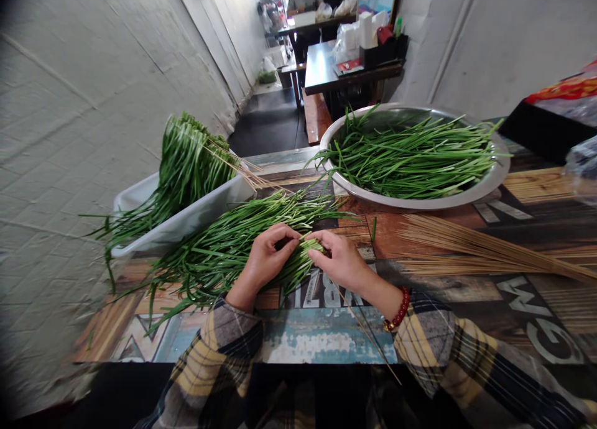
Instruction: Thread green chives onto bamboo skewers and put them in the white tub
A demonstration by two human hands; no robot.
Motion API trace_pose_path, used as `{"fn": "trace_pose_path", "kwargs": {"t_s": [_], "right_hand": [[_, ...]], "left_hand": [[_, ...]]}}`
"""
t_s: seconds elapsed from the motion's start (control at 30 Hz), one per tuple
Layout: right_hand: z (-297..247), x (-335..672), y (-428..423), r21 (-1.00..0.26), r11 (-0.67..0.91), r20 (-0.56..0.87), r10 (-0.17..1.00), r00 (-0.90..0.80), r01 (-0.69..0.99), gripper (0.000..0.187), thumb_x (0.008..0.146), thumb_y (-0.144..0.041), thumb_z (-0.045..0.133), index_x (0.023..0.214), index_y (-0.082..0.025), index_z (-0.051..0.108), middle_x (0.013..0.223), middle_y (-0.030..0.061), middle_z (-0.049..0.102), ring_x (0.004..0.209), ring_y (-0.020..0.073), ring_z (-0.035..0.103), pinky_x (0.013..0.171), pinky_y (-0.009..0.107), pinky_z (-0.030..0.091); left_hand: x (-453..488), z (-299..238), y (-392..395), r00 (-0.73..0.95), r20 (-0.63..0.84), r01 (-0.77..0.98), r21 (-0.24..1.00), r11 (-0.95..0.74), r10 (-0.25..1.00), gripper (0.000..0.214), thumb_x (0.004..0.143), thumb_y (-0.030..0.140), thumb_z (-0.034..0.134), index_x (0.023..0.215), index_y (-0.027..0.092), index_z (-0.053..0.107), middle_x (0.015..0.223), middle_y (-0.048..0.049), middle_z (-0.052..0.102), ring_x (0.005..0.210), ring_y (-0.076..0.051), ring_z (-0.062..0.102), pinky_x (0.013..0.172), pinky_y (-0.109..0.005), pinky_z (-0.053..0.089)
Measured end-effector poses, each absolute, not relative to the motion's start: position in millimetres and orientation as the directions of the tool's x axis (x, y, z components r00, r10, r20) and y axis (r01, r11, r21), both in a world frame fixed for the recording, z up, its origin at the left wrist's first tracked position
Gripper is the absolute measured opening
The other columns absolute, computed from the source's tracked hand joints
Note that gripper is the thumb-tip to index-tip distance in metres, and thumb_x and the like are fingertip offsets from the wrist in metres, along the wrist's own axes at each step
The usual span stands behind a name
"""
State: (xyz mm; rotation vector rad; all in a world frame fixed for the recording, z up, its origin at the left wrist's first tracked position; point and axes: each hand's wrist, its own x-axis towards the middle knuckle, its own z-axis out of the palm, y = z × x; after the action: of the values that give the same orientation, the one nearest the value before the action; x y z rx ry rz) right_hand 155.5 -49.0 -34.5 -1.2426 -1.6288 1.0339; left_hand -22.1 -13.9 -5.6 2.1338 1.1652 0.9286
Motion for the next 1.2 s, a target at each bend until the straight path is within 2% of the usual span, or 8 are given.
{"fn": "trace_pose_path", "kwargs": {"t_s": [0.2, 0.3, 0.4, 0.53, 0.77, 0.93, 1.07, 1.2], "right_hand": [[-38.9, 155.1, -48.3, -0.949, 0.161, 0.117, 0.978, -0.17, 0.271, 0.024, 0.082, -0.023, 0.058, 0.104, -0.016, 0.062, 0.082, 0.0034, 0.068, 0.068, 0.0149, 0.062, 0.062, 0.027, 0.048], [-40.2, 154.9, -47.9, -0.954, 0.158, 0.123, 0.981, -0.148, 0.253, 0.035, 0.081, -0.022, 0.059, 0.115, -0.016, 0.057, 0.08, 0.0019, 0.064, 0.064, 0.0142, 0.058, 0.059, 0.026, 0.046], [-38.3, 155.0, -48.3, -0.952, 0.157, 0.12, 0.981, -0.152, 0.263, 0.046, 0.081, -0.02, 0.058, 0.126, -0.018, 0.051, 0.065, -0.0041, 0.052, 0.055, 0.0126, 0.05, 0.052, 0.025, 0.042], [-36.5, 155.3, -49.0, -0.948, 0.174, 0.131, 0.976, -0.172, 0.267, 0.041, 0.081, -0.019, 0.056, 0.122, -0.019, 0.054, 0.058, -0.0073, 0.038, 0.05, 0.0114, 0.043, 0.048, 0.024, 0.036], [-39.9, 154.3, -49.4, -0.955, 0.134, 0.095, 0.983, -0.155, 0.264, 0.027, 0.082, -0.021, 0.057, 0.109, -0.019, 0.053, 0.067, -0.004, 0.055, 0.056, 0.0115, 0.052, 0.051, 0.023, 0.039], [-40.6, 154.9, -48.7, -0.957, 0.137, 0.099, 0.983, -0.154, 0.257, 0.028, 0.08, -0.02, 0.057, 0.108, -0.018, 0.053, 0.071, -0.0026, 0.058, 0.059, 0.0117, 0.053, 0.054, 0.023, 0.04], [-39.6, 156.1, -47.6, -0.95, 0.161, 0.117, 0.978, -0.172, 0.268, 0.034, 0.081, -0.021, 0.057, 0.114, -0.018, 0.055, 0.065, -0.0053, 0.05, 0.054, 0.0102, 0.046, 0.051, 0.022, 0.035], [-36.8, 156.3, -47.5, -0.945, 0.162, 0.11, 0.975, -0.192, 0.283, 0.029, 0.08, -0.022, 0.056, 0.108, -0.016, 0.058, 0.062, -0.0058, 0.045, 0.053, 0.0101, 0.041, 0.051, 0.022, 0.032]], "left_hand": [[-22.2, -6.9, -13.2, 0.403, 0.32, 0.494, 0.713, -0.498, 0.858, 0.013, 0.082, 0.014, 0.057, 0.075, 0.017, 0.067, 0.072, -0.0028, 0.063, 0.072, -0.016, 0.058, 0.067, -0.027, 0.044], [-22.6, -7.7, -13.0, 0.407, 0.314, 0.5, 0.709, -0.497, 0.858, 0.012, 0.082, 0.014, 0.057, 0.076, 0.017, 0.067, 0.074, -0.0031, 0.064, 0.072, -0.016, 0.058, 0.068, -0.027, 0.045], [-22.8, -7.7, -13.0, 0.408, 0.31, 0.501, 0.709, -0.495, 0.858, 0.012, 0.082, 0.013, 0.058, 0.076, 0.017, 0.067, 0.075, -0.003, 0.065, 0.073, -0.016, 0.058, 0.069, -0.028, 0.045], [-22.2, -6.8, -12.8, 0.421, 0.311, 0.492, 0.711, -0.502, 0.852, 0.012, 0.082, 0.012, 0.057, 0.075, 0.017, 0.067, 0.074, -0.0029, 0.064, 0.074, -0.016, 0.058, 0.07, -0.029, 0.045], [-22.2, -5.0, -13.0, 0.474, 0.28, 0.453, 0.735, -0.504, 0.835, 0.016, 0.081, 0.009, 0.054, 0.076, 0.017, 0.067, 0.077, -0.0034, 0.065, 0.076, -0.017, 0.06, 0.072, -0.029, 0.046], [-24.3, -2.7, -14.3, 0.498, 0.263, 0.445, 0.74, -0.504, 0.826, 0.019, 0.083, 0.01, 0.052, 0.081, 0.017, 0.07, 0.081, -0.0045, 0.067, 0.079, -0.017, 0.062, 0.074, -0.029, 0.048], [-26.7, -3.1, -13.0, 0.397, 0.347, 0.466, 0.722, -0.512, 0.85, 0.018, 0.086, 0.013, 0.054, 0.089, 0.017, 0.07, 0.085, -0.0046, 0.068, 0.081, -0.016, 0.062, 0.074, -0.028, 0.048], [-31.4, -5.2, -9.0, 0.209, 0.476, 0.544, 0.669, -0.506, 0.854, 0.017, 0.088, 0.015, 0.053, 0.093, 0.018, 0.069, 0.084, -0.0038, 0.066, 0.079, -0.015, 0.06, 0.071, -0.026, 0.047]]}}
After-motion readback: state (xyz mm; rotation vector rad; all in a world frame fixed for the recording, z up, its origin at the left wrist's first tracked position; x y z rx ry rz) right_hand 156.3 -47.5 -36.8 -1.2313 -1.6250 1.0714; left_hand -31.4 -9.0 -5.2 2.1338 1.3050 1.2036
